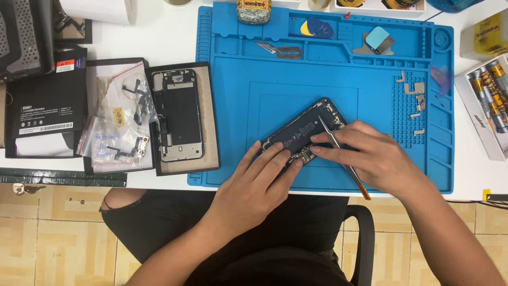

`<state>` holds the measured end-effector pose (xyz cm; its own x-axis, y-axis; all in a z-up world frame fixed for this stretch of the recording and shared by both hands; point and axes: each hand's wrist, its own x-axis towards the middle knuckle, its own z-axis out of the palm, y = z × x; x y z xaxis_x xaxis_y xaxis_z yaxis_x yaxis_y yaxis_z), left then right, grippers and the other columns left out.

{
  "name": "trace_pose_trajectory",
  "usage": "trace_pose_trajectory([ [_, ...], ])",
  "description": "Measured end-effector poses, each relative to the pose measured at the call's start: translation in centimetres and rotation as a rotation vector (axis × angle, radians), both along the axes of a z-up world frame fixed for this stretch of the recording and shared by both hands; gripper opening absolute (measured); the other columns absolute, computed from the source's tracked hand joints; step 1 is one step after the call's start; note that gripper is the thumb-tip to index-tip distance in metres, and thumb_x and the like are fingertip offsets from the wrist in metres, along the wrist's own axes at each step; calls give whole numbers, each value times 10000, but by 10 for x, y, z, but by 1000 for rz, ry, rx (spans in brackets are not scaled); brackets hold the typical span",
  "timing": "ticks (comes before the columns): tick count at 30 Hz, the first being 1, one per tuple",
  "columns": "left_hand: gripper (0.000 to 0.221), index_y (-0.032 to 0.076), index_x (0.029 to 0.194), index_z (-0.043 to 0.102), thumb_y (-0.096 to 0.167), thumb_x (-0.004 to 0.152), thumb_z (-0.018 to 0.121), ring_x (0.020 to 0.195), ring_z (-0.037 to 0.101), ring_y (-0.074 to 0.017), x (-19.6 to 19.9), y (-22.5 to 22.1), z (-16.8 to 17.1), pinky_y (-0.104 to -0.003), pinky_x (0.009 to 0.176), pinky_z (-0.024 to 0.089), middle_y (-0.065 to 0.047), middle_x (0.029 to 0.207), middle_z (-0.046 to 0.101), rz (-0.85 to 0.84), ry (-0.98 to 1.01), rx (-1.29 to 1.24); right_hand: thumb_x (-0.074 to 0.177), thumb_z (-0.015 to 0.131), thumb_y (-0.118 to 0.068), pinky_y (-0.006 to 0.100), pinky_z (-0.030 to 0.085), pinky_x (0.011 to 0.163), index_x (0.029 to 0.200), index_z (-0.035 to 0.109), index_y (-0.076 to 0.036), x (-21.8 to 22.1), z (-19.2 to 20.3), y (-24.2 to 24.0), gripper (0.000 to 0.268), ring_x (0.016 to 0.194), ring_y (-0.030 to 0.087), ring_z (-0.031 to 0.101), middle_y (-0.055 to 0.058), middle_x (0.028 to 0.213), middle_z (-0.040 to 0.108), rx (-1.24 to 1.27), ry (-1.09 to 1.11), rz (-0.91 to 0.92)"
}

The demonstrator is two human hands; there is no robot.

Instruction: The person uses a metal spudger to pry and disconnect components inside a disassembled smartphone. They carefully lift the battery and disconnect ribbon cables while the phone rests on a blue work mat.

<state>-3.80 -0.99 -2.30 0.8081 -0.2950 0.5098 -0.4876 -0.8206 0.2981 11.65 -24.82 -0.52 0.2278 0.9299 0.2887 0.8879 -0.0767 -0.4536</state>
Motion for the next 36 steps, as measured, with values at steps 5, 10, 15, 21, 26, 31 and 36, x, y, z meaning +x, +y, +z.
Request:
trace_pose_trajectory([
  [5,310,24,1358,639,130,1067,629,1318,612,-362,-2,3,0,-559,1138,486,-186,1309,631,-26,71,23,1014,561,39,434,538,887,1249,678,-35,1,1,2,272,1151,298,699,181,1316,679,10,-2,14],
  [10,333,20,1378,622,130,1064,630,1347,585,-365,-3,3,-2,-562,1156,468,-192,1341,610,-41,102,29,996,629,1,419,554,887,1241,697,-35,-1,0,1,256,1117,278,700,182,1306,683,16,-41,12],
  [15,330,38,1378,627,142,1064,641,1324,607,-340,-2,3,-1,-549,1146,477,-171,1331,628,-23,75,53,1026,603,46,302,538,620,1381,646,-240,-9,4,1,457,964,215,630,16,1407,668,-81,-323,-32],
  [21,356,36,1390,617,153,1057,667,1331,603,-347,-3,3,-3,-554,1146,482,-173,1334,619,-26,75,55,1015,630,32,294,517,562,1326,676,-223,-7,3,3,405,921,240,681,56,1243,707,-49,-382,-15],
  [26,372,39,1387,620,154,1039,688,1329,599,-342,-2,3,-3,-553,1145,484,-173,1330,615,-29,85,62,1025,681,-42,284,507,547,1288,701,-201,-7,1,5,308,930,230,692,57,1251,714,-16,-420,-9],
  [31,375,41,1389,614,168,1043,684,1347,581,-351,-2,2,-2,-569,1151,475,-174,1348,600,-34,102,73,1024,684,-46,309,530,562,1301,695,-192,-7,-1,5,313,897,217,682,52,1253,713,-15,-413,-3],
  [36,370,44,1374,620,177,1035,688,1317,600,-343,-1,2,1,-552,1147,486,-171,1322,613,-20,83,103,1037,650,-60,331,554,600,1277,692,-166,-8,4,8,266,864,221,686,80,1260,709,-18,-403,14],
])
